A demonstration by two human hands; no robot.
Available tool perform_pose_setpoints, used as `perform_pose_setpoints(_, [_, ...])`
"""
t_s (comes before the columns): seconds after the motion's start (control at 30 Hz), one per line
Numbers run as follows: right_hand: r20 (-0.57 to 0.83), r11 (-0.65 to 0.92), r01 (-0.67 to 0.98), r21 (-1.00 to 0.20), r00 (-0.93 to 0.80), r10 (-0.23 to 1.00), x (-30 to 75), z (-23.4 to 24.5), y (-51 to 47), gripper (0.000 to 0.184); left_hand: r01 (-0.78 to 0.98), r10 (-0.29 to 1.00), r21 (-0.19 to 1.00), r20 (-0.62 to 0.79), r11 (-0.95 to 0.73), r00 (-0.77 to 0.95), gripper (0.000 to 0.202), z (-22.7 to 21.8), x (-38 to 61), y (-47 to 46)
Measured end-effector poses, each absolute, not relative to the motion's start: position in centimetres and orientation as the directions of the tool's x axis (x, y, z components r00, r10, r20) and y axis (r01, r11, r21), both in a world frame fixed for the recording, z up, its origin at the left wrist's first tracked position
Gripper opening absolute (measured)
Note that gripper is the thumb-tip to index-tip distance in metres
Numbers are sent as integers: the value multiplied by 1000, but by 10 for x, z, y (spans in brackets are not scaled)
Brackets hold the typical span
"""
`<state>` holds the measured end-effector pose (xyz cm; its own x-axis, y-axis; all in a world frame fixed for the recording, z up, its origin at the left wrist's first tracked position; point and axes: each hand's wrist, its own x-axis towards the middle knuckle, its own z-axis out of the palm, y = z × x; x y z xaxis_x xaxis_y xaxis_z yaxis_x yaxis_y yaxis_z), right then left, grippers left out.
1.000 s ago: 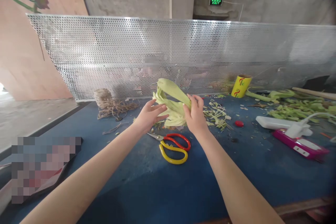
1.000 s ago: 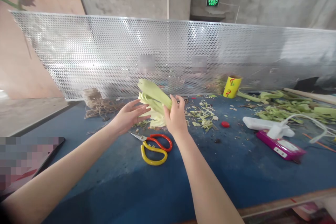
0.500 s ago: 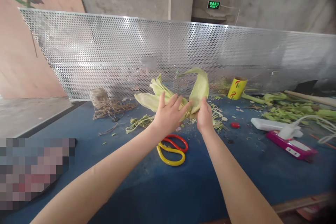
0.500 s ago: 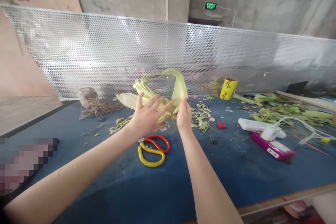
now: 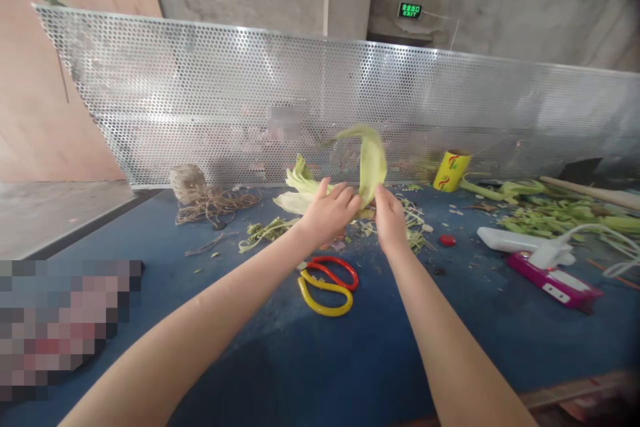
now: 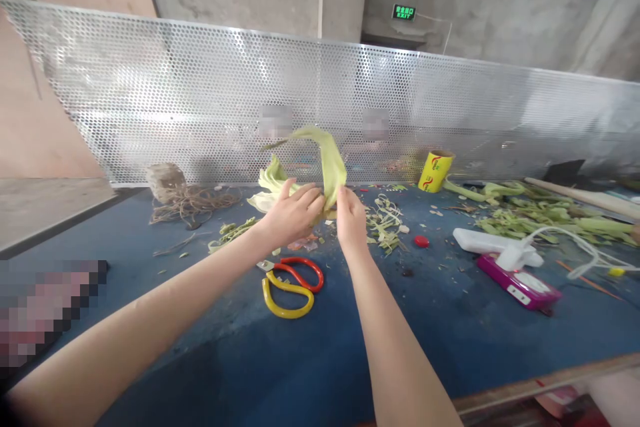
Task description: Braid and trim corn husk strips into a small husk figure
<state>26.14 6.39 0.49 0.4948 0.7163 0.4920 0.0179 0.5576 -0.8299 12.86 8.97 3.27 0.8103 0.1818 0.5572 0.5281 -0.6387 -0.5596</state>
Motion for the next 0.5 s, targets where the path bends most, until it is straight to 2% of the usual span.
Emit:
perform_pose_setpoints(0.13, [517, 580, 30, -814, 491, 701, 263, 8, 64, 28, 467, 99, -612, 536, -639, 838, 27, 41, 133, 91])
perform_pose_setpoints(0.3, [469, 602, -79, -794, 550, 691, 268, 4, 70, 25, 419, 17, -650, 530, -634, 848, 25, 46, 135, 93])
perform_pose_setpoints(0.5, [363, 624, -259, -737, 627, 689, 273, 3, 74, 24, 448, 36, -649, 545, -615, 838, 21, 47, 139, 93])
